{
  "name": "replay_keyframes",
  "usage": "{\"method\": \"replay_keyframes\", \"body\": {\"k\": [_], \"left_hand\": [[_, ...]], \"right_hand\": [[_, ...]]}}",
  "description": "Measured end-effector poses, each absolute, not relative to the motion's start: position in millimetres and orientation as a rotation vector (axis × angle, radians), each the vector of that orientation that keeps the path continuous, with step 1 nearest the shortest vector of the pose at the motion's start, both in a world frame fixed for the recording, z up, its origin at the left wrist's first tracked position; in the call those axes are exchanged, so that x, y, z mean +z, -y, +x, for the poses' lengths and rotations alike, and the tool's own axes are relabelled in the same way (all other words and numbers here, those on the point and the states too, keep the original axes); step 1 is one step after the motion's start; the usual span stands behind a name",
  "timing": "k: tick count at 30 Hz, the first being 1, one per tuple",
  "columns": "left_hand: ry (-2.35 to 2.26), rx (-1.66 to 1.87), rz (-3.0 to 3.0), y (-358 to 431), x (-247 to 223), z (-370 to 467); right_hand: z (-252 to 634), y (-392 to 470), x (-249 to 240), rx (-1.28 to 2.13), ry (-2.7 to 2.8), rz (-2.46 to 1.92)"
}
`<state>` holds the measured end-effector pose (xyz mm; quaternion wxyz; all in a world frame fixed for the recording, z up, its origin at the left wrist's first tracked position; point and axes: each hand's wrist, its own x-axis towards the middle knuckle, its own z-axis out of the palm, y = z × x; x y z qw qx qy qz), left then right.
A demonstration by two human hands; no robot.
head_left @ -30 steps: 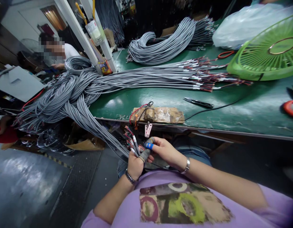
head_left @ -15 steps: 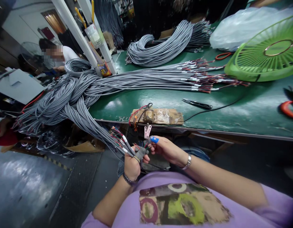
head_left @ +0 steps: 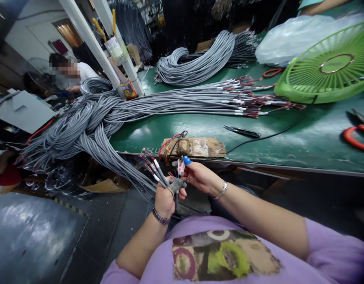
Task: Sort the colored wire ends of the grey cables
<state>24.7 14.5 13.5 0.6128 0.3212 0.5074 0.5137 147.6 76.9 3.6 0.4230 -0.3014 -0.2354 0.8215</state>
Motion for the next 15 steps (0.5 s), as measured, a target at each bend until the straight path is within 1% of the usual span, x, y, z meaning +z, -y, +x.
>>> {"method": "replay_keyframes", "body": {"k": [7,15], "left_hand": [[-1.153,1.177,0.786,-13.7,3.6,25.6],[-1.191,1.235,0.759,-4.5,10.2,26.2]], "right_hand": [[143.4,-75.5,2.8,1.987,0.555,-0.776],[155.6,-73.5,5.6,2.212,0.535,-0.719]]}}
